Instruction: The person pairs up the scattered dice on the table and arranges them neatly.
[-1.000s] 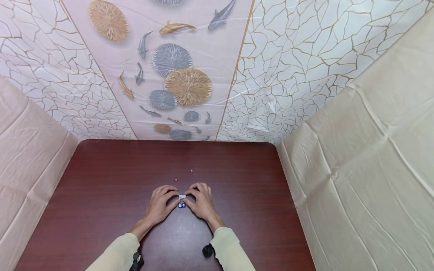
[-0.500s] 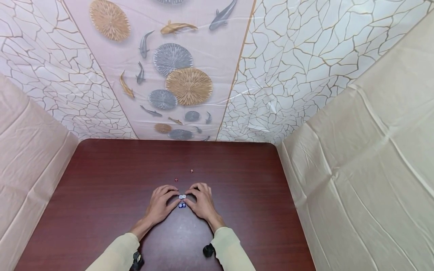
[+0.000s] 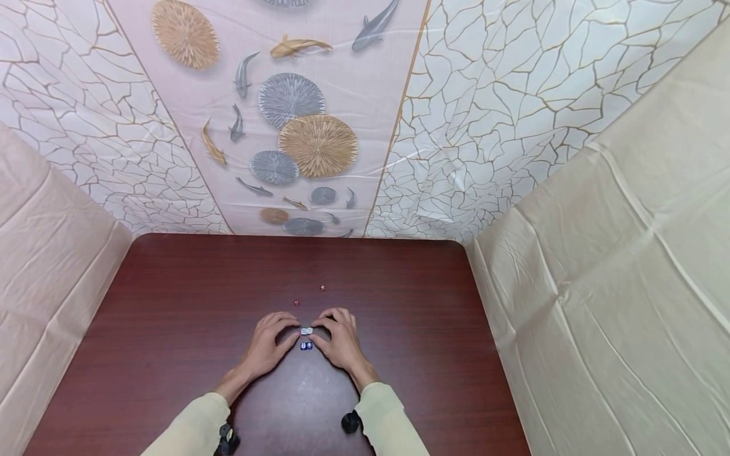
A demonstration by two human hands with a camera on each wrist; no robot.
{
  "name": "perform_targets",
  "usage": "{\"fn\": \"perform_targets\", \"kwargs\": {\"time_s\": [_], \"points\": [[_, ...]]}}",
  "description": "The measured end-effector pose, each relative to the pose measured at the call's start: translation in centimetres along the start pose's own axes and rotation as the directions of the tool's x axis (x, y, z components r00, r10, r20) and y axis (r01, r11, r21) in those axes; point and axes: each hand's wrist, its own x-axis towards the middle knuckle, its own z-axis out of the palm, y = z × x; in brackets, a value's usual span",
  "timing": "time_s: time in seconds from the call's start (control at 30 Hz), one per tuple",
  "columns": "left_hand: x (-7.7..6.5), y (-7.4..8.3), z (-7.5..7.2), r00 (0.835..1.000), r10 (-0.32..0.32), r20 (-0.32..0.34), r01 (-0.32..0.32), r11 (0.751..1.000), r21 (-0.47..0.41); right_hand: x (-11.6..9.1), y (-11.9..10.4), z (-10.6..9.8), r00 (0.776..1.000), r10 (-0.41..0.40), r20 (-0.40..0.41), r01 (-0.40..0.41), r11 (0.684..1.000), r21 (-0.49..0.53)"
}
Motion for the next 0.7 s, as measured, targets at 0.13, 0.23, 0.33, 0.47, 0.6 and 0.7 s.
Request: {"fn": "perform_targets", "kwargs": {"time_s": [0.13, 0.23, 0.33, 0.47, 0.6, 0.7], "points": [[0.4, -0.2, -0.1, 0.998, 0.015, -0.068, -0.017, 0.999, -0.027, 0.0, 0.0, 0.0, 1.000, 0.006, 0.003, -0.006, 1.000, 0.000], [0.9, -0.2, -0.2, 0.995, 0.005, -0.098, -0.010, 0.999, -0.047, -0.1, 0.0, 0.1, 1.000, 0.001, -0.008, -0.001, 1.000, -0.010], [1.7, -0.2, -0.4, 0.993, -0.005, -0.119, -0.001, 0.999, -0.053, -0.1, 0.0, 0.1, 1.000, 0.001, -0.010, -0.001, 1.000, -0.008], [2.8, -0.5, -0.6, 0.991, -0.032, -0.131, 0.027, 0.999, -0.044, -0.1, 0.0, 0.0, 1.000, 0.006, -0.006, -0.006, 1.000, -0.007], [3.6, -1.1, -0.7, 0.990, -0.078, -0.116, 0.078, 0.997, -0.009, -0.2, -0.2, 0.0, 0.999, -0.024, -0.039, 0.024, 1.000, -0.017], [4.1, -1.4, -0.8, 0.989, -0.116, -0.089, 0.117, 0.993, 0.017, -0.2, -0.2, 0.0, 0.997, -0.042, -0.058, 0.040, 0.999, -0.023]]}}
